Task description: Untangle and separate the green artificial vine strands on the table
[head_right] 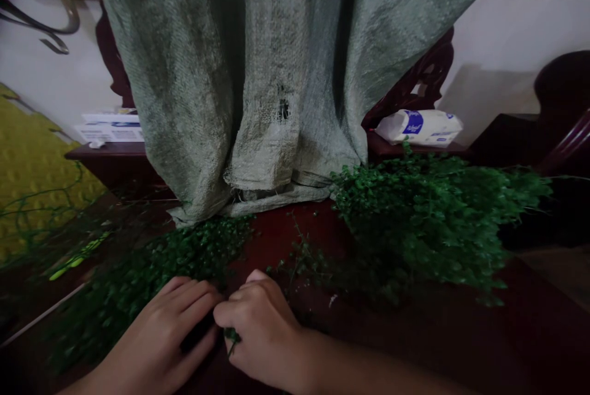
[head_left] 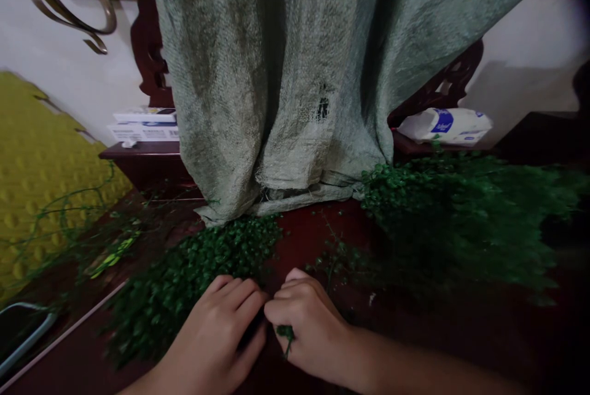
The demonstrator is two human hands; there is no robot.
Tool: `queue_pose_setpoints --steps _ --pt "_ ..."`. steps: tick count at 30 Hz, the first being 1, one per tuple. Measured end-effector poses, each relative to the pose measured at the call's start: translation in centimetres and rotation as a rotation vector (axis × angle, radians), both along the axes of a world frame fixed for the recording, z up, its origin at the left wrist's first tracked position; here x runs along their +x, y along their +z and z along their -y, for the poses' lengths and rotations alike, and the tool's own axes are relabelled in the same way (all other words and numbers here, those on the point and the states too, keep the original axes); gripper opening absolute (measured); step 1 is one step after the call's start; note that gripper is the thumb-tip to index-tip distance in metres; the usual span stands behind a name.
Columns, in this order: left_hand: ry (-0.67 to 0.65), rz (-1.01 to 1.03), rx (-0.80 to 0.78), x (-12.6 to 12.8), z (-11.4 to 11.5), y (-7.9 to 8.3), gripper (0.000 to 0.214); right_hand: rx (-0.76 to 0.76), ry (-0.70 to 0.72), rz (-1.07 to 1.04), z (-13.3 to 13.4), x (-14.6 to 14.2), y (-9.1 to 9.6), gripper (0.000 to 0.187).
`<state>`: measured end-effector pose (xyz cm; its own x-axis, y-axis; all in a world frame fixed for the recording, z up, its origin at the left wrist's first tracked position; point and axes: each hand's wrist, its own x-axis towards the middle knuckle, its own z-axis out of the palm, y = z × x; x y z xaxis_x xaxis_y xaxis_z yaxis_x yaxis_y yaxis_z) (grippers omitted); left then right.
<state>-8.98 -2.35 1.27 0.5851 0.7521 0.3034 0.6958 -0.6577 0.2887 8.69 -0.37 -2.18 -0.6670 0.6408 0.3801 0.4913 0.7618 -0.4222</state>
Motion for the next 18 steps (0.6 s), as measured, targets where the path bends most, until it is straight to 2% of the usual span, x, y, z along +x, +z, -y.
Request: queue_pose_setpoints --steps 8,18 --pt "0.006 -0.011 -0.004 -0.1 0.1 -0.2 0.014 0.006 -0.086 -0.156 0.4 -0.2 1.1 0.026" --pt "0.024 -0.005 0.024 -0.3 0.2 -0.4 0.015 -0.026 -0.152 -0.185 0.8 -0.4 1.6 0.021"
